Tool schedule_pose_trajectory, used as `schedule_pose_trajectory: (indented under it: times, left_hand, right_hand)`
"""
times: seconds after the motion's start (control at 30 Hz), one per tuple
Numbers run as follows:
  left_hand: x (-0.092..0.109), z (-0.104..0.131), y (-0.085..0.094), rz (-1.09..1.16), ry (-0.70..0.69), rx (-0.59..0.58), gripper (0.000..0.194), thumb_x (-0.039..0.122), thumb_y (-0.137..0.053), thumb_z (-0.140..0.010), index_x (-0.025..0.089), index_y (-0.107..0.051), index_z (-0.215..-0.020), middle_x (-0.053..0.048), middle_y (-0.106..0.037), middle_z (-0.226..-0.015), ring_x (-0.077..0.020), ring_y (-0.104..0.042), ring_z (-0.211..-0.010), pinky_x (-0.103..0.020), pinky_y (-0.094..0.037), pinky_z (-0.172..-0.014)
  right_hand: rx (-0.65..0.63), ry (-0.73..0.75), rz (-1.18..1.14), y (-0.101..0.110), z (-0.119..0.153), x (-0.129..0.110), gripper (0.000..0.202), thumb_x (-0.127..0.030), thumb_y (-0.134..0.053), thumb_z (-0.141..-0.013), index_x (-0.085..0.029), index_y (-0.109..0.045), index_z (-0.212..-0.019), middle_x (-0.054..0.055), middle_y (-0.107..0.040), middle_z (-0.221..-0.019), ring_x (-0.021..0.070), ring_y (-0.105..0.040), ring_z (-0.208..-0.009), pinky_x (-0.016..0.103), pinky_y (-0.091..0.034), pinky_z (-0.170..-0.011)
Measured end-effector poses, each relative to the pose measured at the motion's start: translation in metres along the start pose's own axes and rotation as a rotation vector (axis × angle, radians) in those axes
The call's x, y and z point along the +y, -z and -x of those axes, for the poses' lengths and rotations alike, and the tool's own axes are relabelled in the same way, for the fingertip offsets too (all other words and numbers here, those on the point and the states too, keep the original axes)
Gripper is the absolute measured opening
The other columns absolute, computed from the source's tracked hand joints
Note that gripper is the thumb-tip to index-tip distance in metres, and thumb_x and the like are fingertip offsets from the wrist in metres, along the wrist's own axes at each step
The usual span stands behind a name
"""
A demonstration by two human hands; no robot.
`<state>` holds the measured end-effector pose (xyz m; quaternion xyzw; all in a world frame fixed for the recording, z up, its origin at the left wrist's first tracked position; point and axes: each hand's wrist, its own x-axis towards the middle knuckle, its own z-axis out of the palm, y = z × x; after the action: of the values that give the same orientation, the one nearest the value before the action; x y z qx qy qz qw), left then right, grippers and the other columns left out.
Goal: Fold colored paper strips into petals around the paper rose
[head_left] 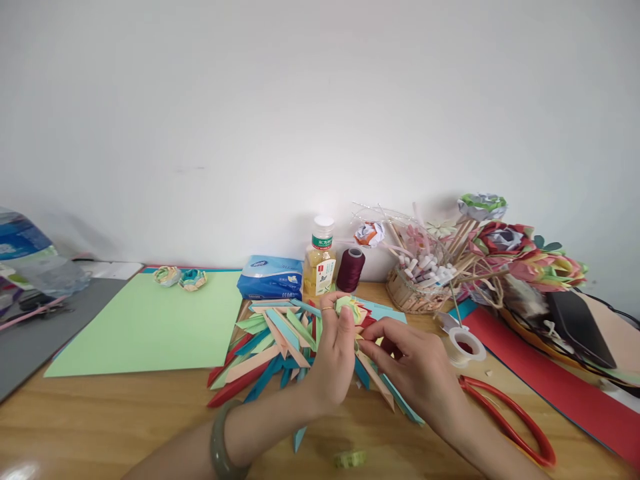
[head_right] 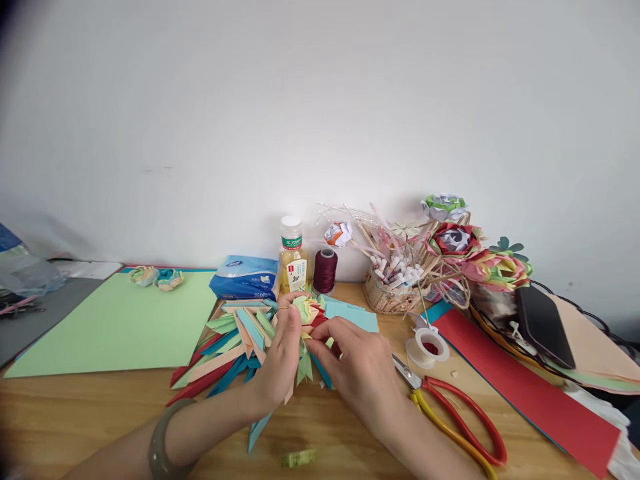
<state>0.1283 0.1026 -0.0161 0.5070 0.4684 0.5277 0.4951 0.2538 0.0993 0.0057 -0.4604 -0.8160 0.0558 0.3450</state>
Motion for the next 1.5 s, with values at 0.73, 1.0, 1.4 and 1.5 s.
schedule_pose_trajectory:
  times: [0.73, 1.0, 1.4, 1.5]
  left_hand:
    - [0.006, 0.000, 0.000, 0.026, 0.062, 0.018, 0.043, 0.056, -0.027, -0.090, 0.022, -0.039, -0.114, -0.011, -0.050, -0.115, -0.0202, -0.046, -0.116, -0.032, -0.035, -0.102]
    - [0.002, -0.001, 0.000, 0.006, 0.034, -0.031, 0.051, 0.063, -0.020, -0.088, 0.021, -0.036, -0.114, -0.008, -0.049, -0.103, -0.0179, -0.051, -0.094, -0.032, -0.040, -0.093]
    - [0.005, -0.002, 0.002, 0.066, -0.002, -0.034, 0.055, 0.065, -0.024, -0.086, 0.023, -0.040, -0.118, -0.009, -0.053, -0.109, -0.0187, -0.052, -0.101, -0.033, -0.040, -0.093]
    - [0.010, -0.014, 0.008, 0.175, 0.030, -0.069, 0.054, 0.063, -0.026, -0.087, 0.021, -0.051, -0.109, -0.008, -0.056, -0.105, -0.0205, -0.053, -0.100, -0.032, -0.045, -0.083]
  right_hand:
    - [-0.030, 0.029, -0.001, 0.005, -0.001, -0.002, 0.027, -0.023, -0.044, -0.093, -0.019, -0.066, -0.078, 0.001, -0.071, -0.065, 0.0097, -0.059, -0.040, 0.021, -0.045, -0.044]
    - [-0.031, -0.007, -0.003, 0.002, 0.001, -0.002, 0.032, -0.030, -0.044, -0.093, -0.019, -0.063, -0.071, 0.000, -0.069, -0.060, 0.0103, -0.060, -0.041, 0.020, -0.043, -0.042]
    - [0.070, 0.181, 0.182, 0.008, 0.001, 0.001, 0.030, -0.026, -0.043, -0.094, -0.019, -0.061, -0.072, 0.001, -0.069, -0.064, 0.0108, -0.062, -0.050, 0.021, -0.042, -0.048]
    - [0.070, 0.276, 0.286, 0.014, 0.001, 0.005, 0.025, -0.021, -0.044, -0.094, -0.018, -0.063, -0.078, 0.003, -0.071, -0.069, 0.0124, -0.064, -0.053, 0.022, -0.041, -0.048]
